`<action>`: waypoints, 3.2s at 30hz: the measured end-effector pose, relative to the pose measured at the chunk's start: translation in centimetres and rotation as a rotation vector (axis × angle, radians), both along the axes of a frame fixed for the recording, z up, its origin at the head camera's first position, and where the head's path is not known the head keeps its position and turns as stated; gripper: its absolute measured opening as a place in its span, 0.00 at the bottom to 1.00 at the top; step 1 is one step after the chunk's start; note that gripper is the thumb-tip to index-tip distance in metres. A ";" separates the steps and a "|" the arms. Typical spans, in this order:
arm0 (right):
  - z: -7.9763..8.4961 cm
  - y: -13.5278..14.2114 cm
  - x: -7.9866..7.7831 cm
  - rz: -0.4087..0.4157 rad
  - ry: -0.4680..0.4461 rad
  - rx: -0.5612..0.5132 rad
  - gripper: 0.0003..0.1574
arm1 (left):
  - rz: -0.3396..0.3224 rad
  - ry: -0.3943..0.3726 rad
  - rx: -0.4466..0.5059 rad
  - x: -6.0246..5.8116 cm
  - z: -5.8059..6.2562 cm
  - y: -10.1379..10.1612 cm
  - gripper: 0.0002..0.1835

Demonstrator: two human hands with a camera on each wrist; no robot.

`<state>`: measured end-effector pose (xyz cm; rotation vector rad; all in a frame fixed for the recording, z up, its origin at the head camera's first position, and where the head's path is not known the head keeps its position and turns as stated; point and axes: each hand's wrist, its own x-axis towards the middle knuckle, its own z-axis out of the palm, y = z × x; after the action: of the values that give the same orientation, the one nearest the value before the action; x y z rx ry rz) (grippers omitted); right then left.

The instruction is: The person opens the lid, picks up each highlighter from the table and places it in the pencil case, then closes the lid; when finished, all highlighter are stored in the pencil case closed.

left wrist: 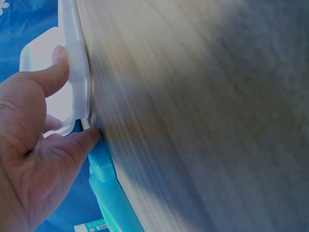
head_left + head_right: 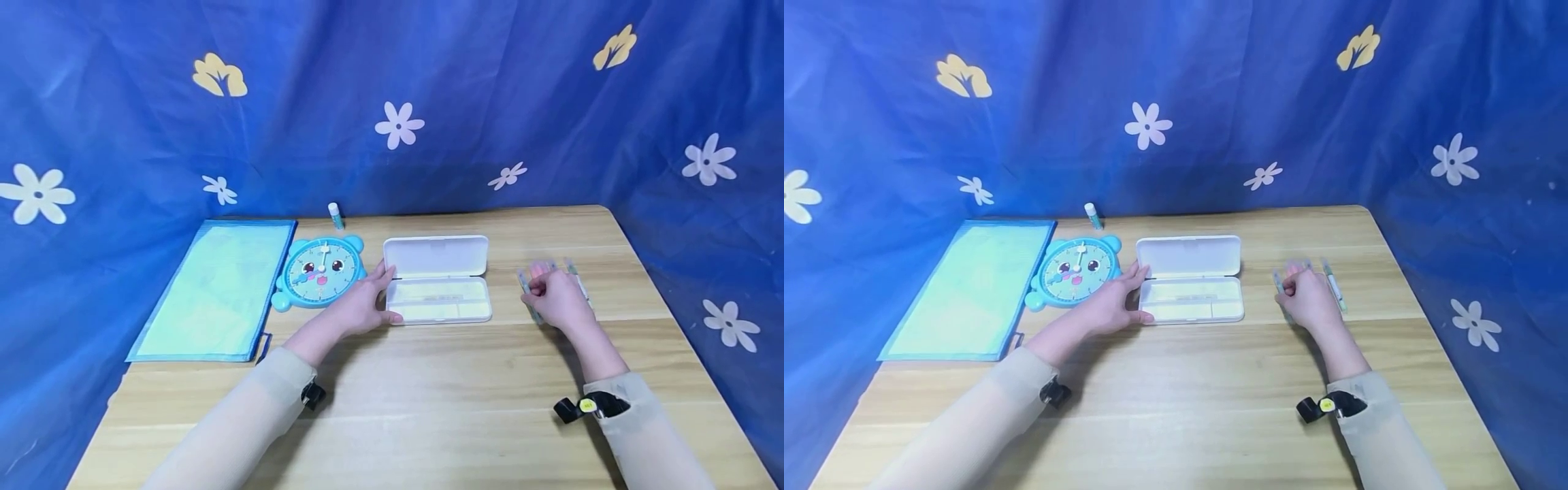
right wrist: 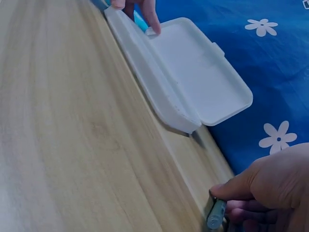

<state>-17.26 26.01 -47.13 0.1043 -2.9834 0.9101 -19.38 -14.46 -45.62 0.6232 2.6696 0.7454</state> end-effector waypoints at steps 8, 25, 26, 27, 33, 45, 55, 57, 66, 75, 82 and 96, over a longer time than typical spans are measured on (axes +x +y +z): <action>-0.1 -0.4 0.2 -0.016 0.093 -0.058 0.08 | 0.001 0.016 -0.004 0.1 -0.1 0.0 0.62; 3.9 -1.1 -0.2 0.055 0.047 -0.286 0.14 | 0.003 -0.001 -0.010 0.0 -0.2 0.1 0.61; 4.1 -1.3 -0.3 0.058 0.051 -0.286 0.13 | 0.004 0.001 -0.012 -0.1 -0.1 0.1 0.61; 4.3 -1.4 -0.4 0.062 0.056 -0.282 0.13 | 0.004 0.004 -0.014 -0.1 -0.1 0.1 0.61; 5.4 -2.8 -0.9 0.127 0.083 -0.271 0.12 | 0.013 -0.002 -0.015 0.1 -0.1 0.1 0.62; 6.8 -7.2 -2.3 0.333 0.089 -0.272 0.12 | 0.010 -0.002 -0.001 0.3 0.0 0.0 0.62; 5.2 -10.5 -3.6 0.473 0.085 -0.194 0.13 | 0.002 0.019 -0.014 0.2 -0.1 0.1 0.62; 4.7 -11.1 -3.8 0.498 0.087 -0.177 0.12 | 0.001 0.020 -0.016 0.2 -0.1 0.1 0.62; 2.8 -13.7 -4.3 0.577 0.118 -0.082 0.12 | 0.003 0.014 -0.019 0.2 -0.1 0.0 0.62; 1.4 -15.0 -3.9 0.590 0.089 0.021 0.11 | 0.006 0.016 -0.023 0.1 -0.3 0.0 0.62; 0.8 -15.3 -3.8 0.608 0.114 0.069 0.11 | 0.011 0.004 -0.022 0.2 -0.2 0.0 0.61; 1.0 -15.3 -3.9 0.648 0.120 0.068 0.09 | 0.017 0.008 -0.012 0.2 0.1 0.1 0.61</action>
<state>-21.14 10.75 -46.09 1.1297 -2.8860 0.7842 -19.20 -14.39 -45.57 0.6027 2.6882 0.7327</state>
